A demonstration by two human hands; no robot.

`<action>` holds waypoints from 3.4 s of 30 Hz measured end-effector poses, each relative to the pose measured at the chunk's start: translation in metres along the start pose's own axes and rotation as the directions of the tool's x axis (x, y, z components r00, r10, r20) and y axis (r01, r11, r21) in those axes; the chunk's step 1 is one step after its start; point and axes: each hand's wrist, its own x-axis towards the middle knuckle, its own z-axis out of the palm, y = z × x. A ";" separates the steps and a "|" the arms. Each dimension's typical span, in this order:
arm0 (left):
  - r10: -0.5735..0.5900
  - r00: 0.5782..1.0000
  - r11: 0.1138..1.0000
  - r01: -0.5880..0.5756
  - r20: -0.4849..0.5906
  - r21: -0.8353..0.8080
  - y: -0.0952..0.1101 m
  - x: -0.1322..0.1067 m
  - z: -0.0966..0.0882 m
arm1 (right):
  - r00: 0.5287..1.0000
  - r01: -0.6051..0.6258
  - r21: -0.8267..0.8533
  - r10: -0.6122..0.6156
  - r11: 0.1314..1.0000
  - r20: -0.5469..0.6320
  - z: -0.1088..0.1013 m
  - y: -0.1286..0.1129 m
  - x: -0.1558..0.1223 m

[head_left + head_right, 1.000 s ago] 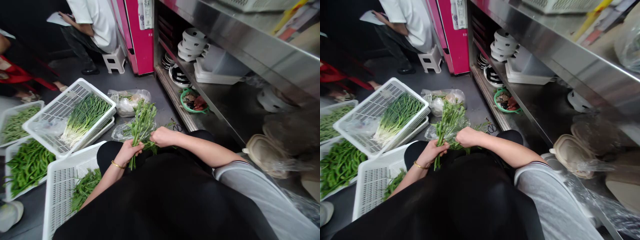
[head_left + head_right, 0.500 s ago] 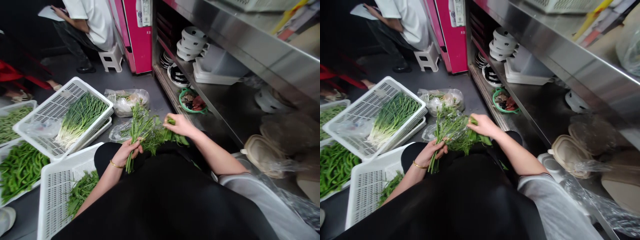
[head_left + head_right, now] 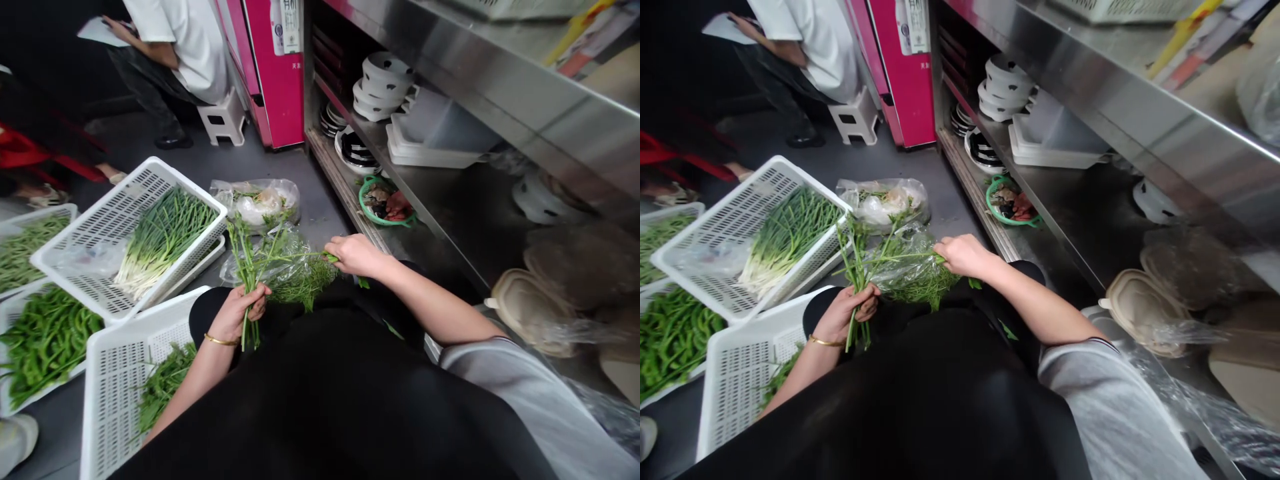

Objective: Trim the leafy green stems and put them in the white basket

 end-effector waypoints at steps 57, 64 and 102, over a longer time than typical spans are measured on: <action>-0.011 0.997 0.998 0.006 0.070 0.068 0.003 -0.023 -0.018 | 0.855 0.184 0.943 0.427 0.278 -0.294 -0.013 0.030 -0.029; -0.074 0.997 0.983 0.067 0.032 0.172 0.008 -0.012 0.004 | 0.984 0.123 0.414 -0.058 0.902 -0.168 -0.022 -0.032 0.003; -0.081 0.984 0.921 0.013 0.158 0.389 0.018 -0.013 0.023 | 0.983 0.179 0.075 -0.182 0.981 0.034 -0.011 -0.020 0.017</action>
